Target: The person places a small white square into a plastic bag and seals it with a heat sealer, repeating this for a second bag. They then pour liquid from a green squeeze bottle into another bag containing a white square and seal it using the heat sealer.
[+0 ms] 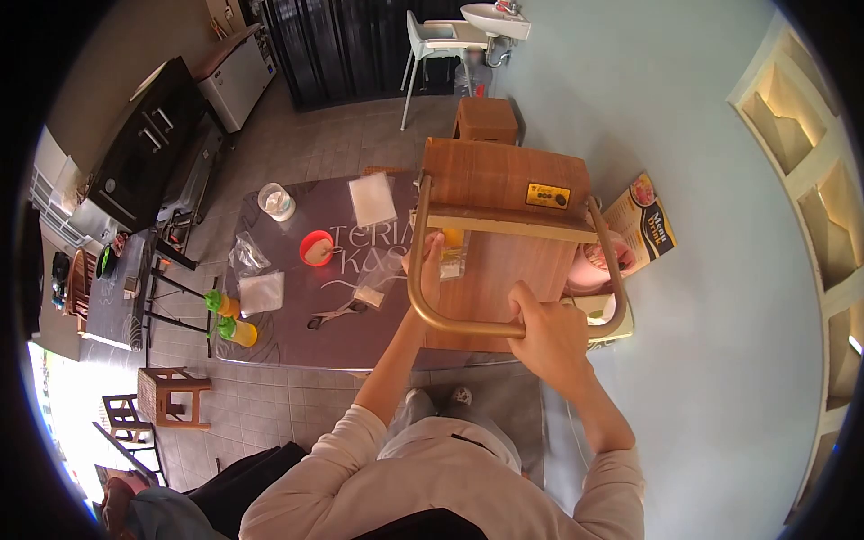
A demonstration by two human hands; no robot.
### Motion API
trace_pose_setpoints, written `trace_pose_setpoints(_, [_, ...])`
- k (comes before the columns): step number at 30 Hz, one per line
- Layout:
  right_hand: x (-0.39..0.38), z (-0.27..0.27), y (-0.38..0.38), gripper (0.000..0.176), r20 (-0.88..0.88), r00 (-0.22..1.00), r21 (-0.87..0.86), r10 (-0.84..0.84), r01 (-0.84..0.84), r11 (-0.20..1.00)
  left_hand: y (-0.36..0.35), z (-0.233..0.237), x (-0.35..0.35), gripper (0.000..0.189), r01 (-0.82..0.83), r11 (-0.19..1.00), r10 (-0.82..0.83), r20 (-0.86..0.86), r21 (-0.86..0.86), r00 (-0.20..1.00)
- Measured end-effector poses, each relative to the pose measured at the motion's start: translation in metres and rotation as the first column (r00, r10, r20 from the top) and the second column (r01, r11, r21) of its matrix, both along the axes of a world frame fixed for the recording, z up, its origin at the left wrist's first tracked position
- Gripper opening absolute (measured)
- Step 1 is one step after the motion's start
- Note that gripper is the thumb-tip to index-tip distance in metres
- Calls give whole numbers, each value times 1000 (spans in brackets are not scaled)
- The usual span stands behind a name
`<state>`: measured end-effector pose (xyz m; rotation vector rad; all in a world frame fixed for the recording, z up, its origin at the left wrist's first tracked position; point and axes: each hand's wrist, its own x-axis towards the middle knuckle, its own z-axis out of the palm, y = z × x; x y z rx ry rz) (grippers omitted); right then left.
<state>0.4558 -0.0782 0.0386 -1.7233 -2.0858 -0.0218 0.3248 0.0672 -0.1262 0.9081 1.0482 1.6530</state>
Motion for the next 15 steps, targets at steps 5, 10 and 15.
trace_pose_setpoints(5, [-1, -5, -2, 25, -10, 1000, -21, -23, 23, 1000, 0, -3, 0, 25, 30, 999, -30, 16, 23, 999])
trace_pose_setpoints(10, [-2, -4, -2, 25, -12, 999, -23, -30, 30, 999, -1, -3, 0, 24, 33, 999, -33, 13, 23, 999])
trace_pose_setpoints(15, [-1, -5, -2, 26, -20, 999, 2, -26, 26, 1000, -6, 4, -2, 22, 63, 998, -62, 71, -9, 996])
